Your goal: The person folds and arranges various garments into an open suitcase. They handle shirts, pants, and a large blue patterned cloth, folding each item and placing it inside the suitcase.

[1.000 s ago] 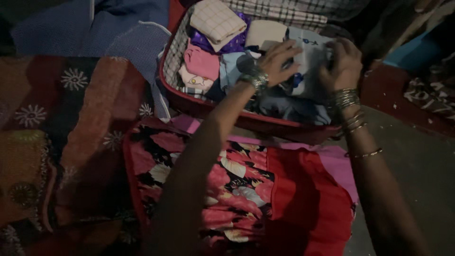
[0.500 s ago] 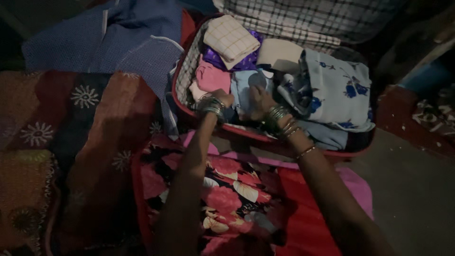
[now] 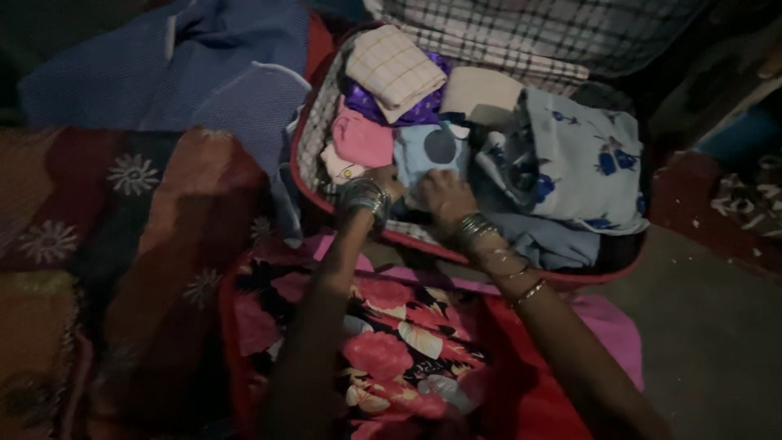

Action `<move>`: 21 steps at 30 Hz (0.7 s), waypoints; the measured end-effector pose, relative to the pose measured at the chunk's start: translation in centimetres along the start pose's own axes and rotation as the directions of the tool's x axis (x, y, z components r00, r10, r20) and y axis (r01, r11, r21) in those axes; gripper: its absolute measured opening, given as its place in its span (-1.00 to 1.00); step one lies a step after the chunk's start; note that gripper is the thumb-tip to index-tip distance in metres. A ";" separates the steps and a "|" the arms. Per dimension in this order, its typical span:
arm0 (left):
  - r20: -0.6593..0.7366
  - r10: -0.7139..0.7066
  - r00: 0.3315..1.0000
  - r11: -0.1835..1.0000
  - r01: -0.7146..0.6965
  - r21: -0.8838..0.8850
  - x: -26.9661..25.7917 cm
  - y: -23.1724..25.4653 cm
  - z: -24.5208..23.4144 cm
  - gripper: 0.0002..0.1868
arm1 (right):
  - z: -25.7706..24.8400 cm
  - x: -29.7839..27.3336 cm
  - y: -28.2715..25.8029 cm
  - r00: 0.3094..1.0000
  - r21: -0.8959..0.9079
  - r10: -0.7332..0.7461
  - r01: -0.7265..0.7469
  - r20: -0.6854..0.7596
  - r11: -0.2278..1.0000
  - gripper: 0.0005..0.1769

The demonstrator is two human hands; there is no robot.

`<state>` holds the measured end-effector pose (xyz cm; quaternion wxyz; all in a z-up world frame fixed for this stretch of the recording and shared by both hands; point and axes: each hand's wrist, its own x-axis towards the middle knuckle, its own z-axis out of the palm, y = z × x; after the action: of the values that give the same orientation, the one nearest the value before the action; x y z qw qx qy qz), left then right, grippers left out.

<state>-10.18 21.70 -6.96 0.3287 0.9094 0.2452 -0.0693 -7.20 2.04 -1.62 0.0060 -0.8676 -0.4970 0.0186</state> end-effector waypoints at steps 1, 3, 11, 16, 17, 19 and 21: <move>-0.009 -0.012 1.000 1.000 0.012 -0.002 -0.5 0.4 -0.4 -0.48 | -0.5 -0.4 -0.4 0.998 -0.032 -0.057 0.058 0.029 0.998 -0.05; -0.020 -0.015 1.000 1.000 0.015 0.002 -1.2 1.2 -0.9 -0.49 | -1.5 -1.1 -0.8 0.997 0.036 -0.057 0.055 0.061 0.998 -0.07; 0.160 -0.061 0.985 0.922 0.116 -0.370 -3.3 1.7 -2.0 -0.58 | -4.0 -2.0 2.1 0.595 0.613 0.441 0.113 -0.672 0.782 -0.60; 0.170 -0.051 0.984 0.907 0.117 -0.405 -3.1 2.2 -2.2 -0.61 | -4.3 -2.0 3.2 0.671 0.599 0.367 0.145 -0.644 0.787 -0.54; 0.190 -0.046 0.981 0.913 0.119 -0.391 -3.2 1.9 -2.1 -0.60 | -4.0 -2.0 2.8 0.687 0.559 0.344 0.108 -0.640 0.822 -0.57; 0.184 -0.077 0.980 0.886 0.152 -0.439 -3.0 1.6 -1.8 -0.56 | -3.7 -2.1 2.1 0.743 0.577 0.345 0.069 -0.574 0.814 -0.63; 0.151 -0.063 0.986 0.863 0.130 -0.488 -2.5 1.4 -1.3 -0.53 | -3.6 -2.1 1.7 0.813 0.535 0.242 0.099 -0.529 0.839 -0.57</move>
<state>-11.72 20.65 -4.44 0.5625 0.7746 0.2779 -0.0796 -6.67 -0.65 1.96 0.3990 -0.8128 -0.4109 -0.1060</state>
